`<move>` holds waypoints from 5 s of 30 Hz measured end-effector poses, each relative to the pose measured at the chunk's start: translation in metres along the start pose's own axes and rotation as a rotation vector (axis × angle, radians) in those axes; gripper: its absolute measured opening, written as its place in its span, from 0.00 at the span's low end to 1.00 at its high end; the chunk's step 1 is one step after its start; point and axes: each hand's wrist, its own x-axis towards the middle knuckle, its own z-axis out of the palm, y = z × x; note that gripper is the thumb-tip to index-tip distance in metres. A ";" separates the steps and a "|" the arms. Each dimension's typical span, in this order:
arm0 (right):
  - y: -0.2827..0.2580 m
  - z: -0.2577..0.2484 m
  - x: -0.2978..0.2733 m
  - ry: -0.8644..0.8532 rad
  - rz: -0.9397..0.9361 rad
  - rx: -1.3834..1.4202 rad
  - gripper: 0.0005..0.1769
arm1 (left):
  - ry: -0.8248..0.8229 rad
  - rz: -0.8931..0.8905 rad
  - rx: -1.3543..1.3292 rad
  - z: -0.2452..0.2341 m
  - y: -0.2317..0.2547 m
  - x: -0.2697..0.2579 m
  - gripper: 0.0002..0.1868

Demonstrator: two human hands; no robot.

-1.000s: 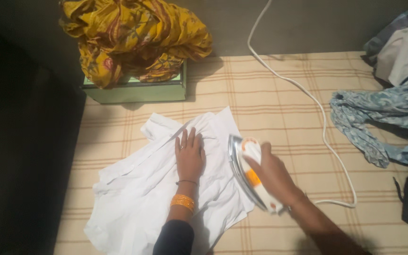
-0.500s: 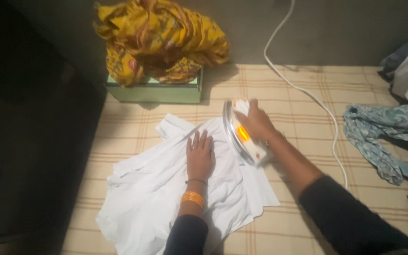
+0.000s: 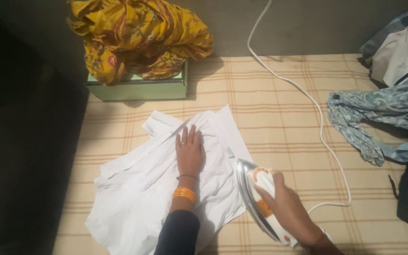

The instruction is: The person irons a white shirt on a plaid-covered table. They repeatedly smooth the fabric, use an electric iron to press the shirt, and adjust the garment's position to reach different areas. The shirt is handled one at a time, and the iron is set aside between passes.

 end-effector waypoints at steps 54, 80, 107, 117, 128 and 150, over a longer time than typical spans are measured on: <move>-0.116 0.004 0.266 0.166 -0.352 0.001 0.36 | 0.034 -0.040 0.010 0.000 -0.001 0.002 0.27; 0.139 -0.062 0.069 0.479 0.100 0.102 0.34 | -0.357 -0.145 0.071 0.093 -0.051 0.120 0.23; 0.134 -0.090 0.103 0.338 0.093 0.595 0.27 | -0.473 0.434 -0.130 -0.025 0.101 -0.152 0.25; 0.065 -0.054 -0.007 0.183 -0.006 0.311 0.23 | 0.139 0.113 -0.104 -0.035 0.114 -0.059 0.32; 0.064 -0.003 -0.046 0.017 -0.096 0.130 0.28 | 0.168 -0.257 -0.412 -0.010 0.045 -0.070 0.05; 0.008 0.000 -0.002 -0.017 -0.161 0.096 0.33 | 0.249 -0.420 -0.476 -0.070 -0.013 -0.174 0.10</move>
